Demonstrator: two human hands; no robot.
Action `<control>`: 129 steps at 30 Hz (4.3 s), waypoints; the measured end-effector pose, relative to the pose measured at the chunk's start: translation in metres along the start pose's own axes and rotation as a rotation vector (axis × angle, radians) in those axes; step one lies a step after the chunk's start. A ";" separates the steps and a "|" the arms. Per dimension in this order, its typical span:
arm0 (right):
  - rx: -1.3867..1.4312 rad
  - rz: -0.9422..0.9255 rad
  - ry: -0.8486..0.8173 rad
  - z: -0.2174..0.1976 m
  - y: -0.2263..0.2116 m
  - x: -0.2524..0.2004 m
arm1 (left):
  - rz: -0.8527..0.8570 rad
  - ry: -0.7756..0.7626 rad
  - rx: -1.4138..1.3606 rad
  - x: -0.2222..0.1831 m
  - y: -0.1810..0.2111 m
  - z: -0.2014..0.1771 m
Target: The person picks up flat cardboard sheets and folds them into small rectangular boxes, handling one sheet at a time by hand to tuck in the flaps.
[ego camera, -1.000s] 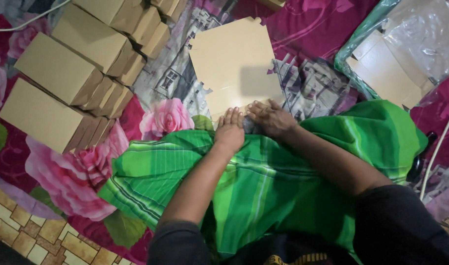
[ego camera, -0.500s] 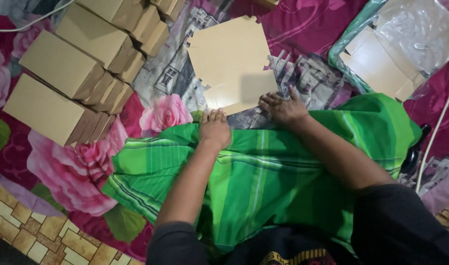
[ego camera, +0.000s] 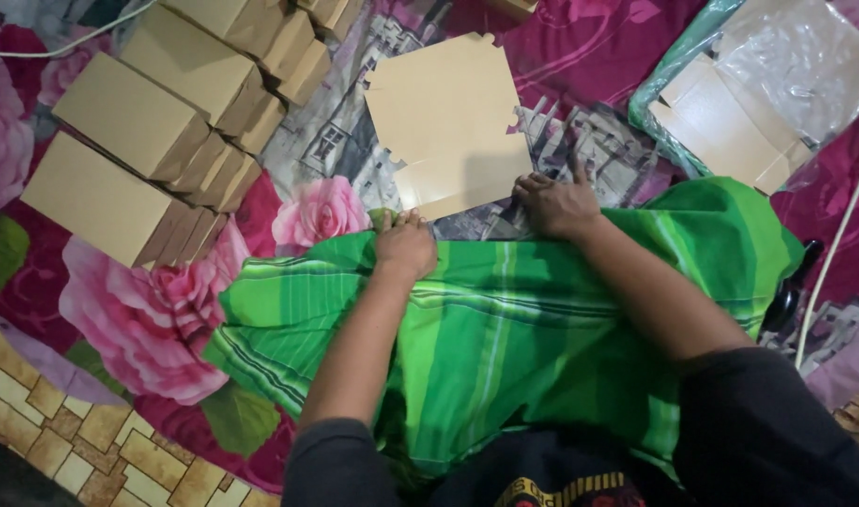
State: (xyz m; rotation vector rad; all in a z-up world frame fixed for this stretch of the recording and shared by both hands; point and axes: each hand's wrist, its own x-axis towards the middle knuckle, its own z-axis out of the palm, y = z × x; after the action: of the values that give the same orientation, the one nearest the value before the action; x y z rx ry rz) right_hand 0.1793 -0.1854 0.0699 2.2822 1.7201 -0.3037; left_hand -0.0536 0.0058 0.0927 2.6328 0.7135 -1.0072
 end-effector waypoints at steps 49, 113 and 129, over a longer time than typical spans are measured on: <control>-0.058 -0.267 0.738 0.068 0.014 0.040 | 0.086 0.385 -0.137 0.078 0.012 0.061; 0.161 -0.086 0.488 0.016 0.027 0.082 | -0.086 0.031 0.058 0.044 -0.036 -0.073; 0.264 -0.164 0.530 -0.007 -0.051 0.128 | 0.104 0.132 -0.052 0.082 0.036 -0.073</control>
State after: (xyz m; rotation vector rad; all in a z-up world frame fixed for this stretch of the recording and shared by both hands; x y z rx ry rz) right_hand 0.1651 -0.0535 0.0302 2.5783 2.2442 0.0611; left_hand 0.0592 0.0320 0.0921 2.6794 0.6136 -0.7819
